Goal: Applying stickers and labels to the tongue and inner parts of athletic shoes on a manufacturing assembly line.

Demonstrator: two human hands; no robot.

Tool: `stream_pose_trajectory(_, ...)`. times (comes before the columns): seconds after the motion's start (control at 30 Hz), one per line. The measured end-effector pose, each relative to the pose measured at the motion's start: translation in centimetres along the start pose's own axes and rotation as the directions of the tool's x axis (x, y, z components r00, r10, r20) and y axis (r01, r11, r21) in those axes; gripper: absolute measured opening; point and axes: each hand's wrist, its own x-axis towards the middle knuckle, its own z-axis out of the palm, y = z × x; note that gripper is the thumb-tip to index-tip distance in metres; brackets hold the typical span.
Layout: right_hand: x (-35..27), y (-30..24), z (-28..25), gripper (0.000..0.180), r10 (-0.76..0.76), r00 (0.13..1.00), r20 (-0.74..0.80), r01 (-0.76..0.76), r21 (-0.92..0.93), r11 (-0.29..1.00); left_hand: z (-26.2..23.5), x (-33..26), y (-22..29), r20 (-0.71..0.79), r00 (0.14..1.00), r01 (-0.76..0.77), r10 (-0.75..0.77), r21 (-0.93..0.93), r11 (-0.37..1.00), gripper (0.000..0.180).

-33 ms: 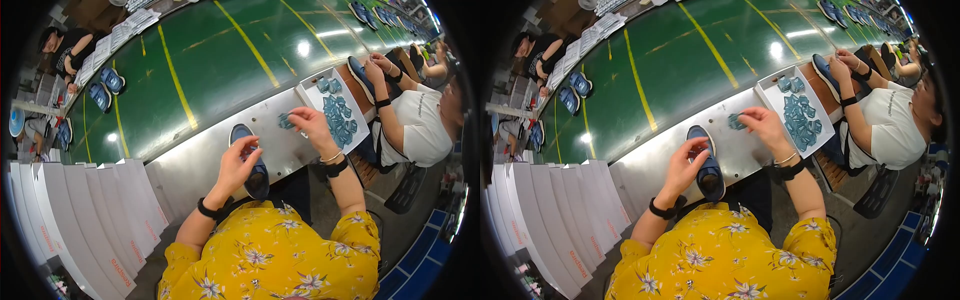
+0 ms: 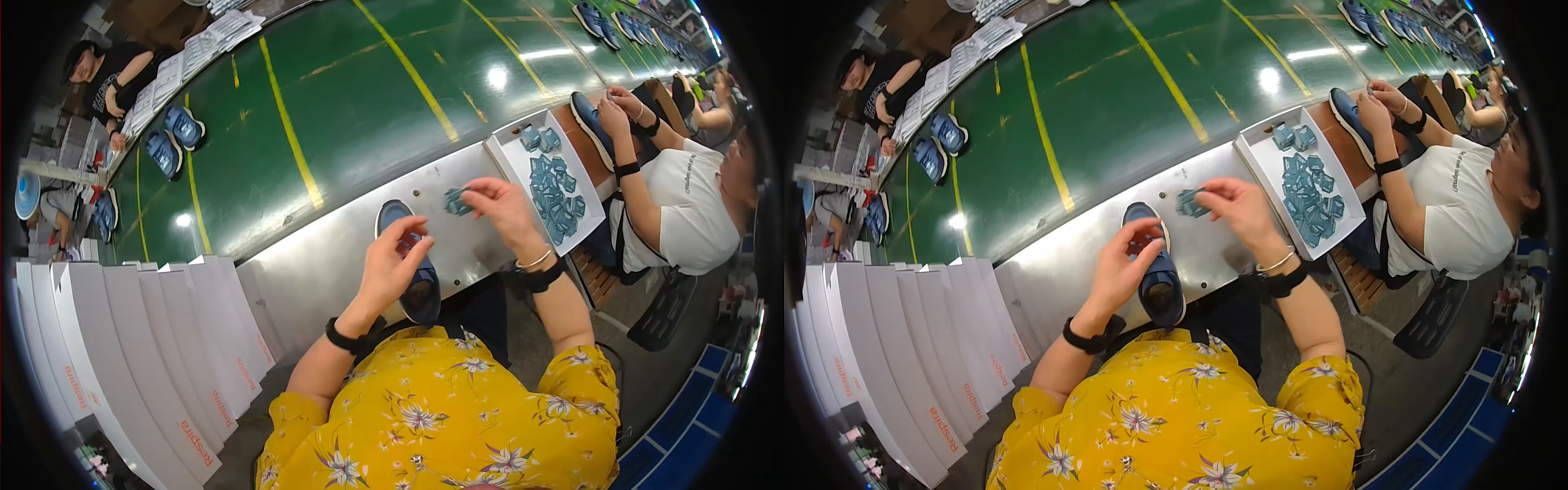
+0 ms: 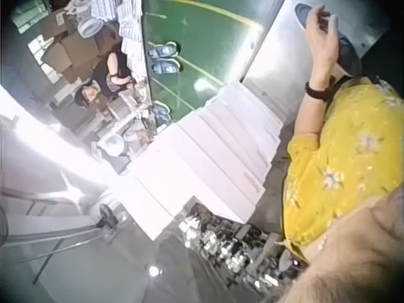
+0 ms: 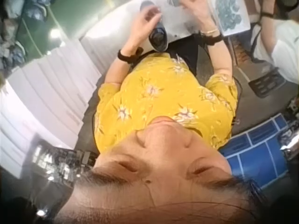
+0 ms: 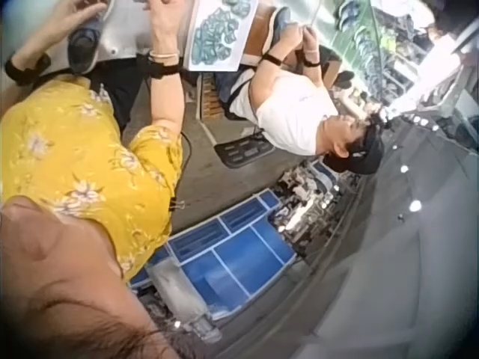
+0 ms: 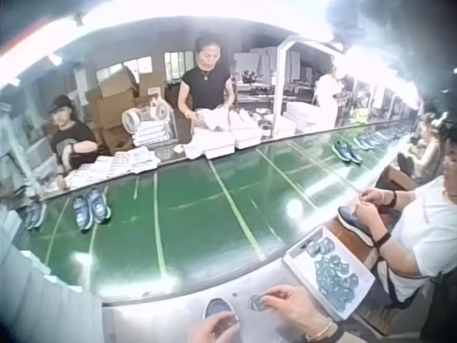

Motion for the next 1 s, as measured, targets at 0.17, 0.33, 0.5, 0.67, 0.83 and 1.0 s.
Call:
stream_pose_trajectory(0.17, 0.5, 1.1, 3.7, 0.022, 0.007, 0.993, 0.117, -0.017, 0.082, 0.997, 0.9, 2.1, -2.6, -0.048, 0.991, 0.104, -0.126, -0.32, 0.942, 0.026)
stream_pose_trajectory(0.33, 0.7, 0.9, 2.2, 0.021, 0.028, 0.999, 0.04, -0.029, 0.016, 0.999, 0.1, 3.4, -2.8, -0.008, 0.973, 0.212, -0.23, -0.358, 0.909, 0.018)
stream_pose_trajectory(0.5, 1.9, 0.9, -5.9, 0.022, -0.123, 0.943, -0.31, 0.076, -0.162, 0.984, -0.4, 4.0, -3.5, -0.055, 0.94, 0.275, -0.338, -0.467, 0.84, 0.013)
stream_pose_trajectory(0.67, 2.0, 2.3, -15.4, 0.022, -0.096, 0.89, -0.445, -0.036, -0.278, 0.96, -1.1, 4.1, -4.2, -0.049, 0.94, 0.265, -0.339, -0.522, 0.811, 0.014)
stream_pose_trajectory(0.83, 0.2, 0.4, -10.1, 0.026, -0.467, 0.843, -0.268, -0.029, -0.888, 0.458, -1.8, 4.2, -4.8, -0.105, 0.945, 0.227, -0.31, -0.471, 0.852, 0.017)
stream_pose_trajectory(1.0, -1.5, 1.7, 2.9, 0.023, -0.038, 0.989, 0.145, 0.088, -0.359, 0.929, -0.9, 4.0, -4.2, -0.08, 0.942, 0.257, -0.327, -0.456, 0.852, 0.025)
